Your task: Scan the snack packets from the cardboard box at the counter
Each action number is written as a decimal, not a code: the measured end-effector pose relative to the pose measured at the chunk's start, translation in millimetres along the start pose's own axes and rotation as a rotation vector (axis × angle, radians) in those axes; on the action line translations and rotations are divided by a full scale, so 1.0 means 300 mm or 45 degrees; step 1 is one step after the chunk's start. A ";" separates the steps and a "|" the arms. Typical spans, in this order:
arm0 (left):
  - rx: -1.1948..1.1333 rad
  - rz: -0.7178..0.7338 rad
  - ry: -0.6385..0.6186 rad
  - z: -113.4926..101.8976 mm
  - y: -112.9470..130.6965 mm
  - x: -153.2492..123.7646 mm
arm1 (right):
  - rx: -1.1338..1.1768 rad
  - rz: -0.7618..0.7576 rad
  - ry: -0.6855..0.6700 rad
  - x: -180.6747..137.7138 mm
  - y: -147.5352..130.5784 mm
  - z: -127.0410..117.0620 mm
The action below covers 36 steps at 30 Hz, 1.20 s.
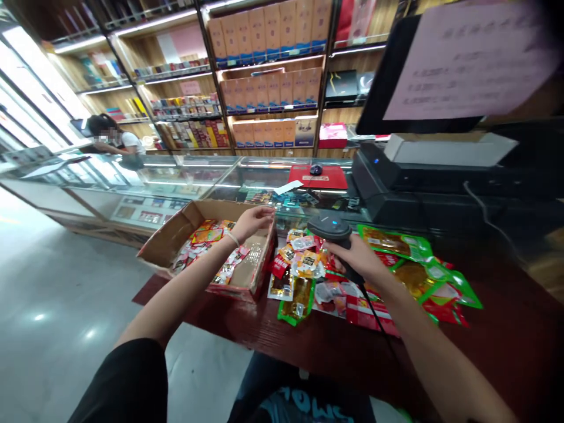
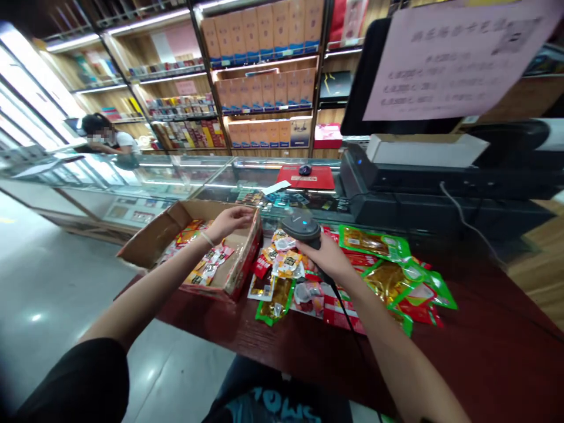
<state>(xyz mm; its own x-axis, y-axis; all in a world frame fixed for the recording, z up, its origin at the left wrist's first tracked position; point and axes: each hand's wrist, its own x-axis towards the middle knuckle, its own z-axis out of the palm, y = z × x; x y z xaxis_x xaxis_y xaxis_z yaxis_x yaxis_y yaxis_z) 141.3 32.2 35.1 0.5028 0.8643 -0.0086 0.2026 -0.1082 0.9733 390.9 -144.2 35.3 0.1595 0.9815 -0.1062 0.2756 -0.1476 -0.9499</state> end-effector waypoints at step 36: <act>0.718 -0.166 -0.097 -0.436 -0.296 -0.113 | 0.002 -0.064 -0.441 0.218 -0.081 0.494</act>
<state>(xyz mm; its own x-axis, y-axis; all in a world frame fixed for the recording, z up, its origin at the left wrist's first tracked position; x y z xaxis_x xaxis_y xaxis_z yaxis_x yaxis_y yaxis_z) -3.7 76.8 -21.0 0.4984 0.8526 -0.1571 0.6724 -0.2658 0.6908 254.1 -58.2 7.8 -0.1856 0.9707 -0.1524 0.2735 -0.0980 -0.9569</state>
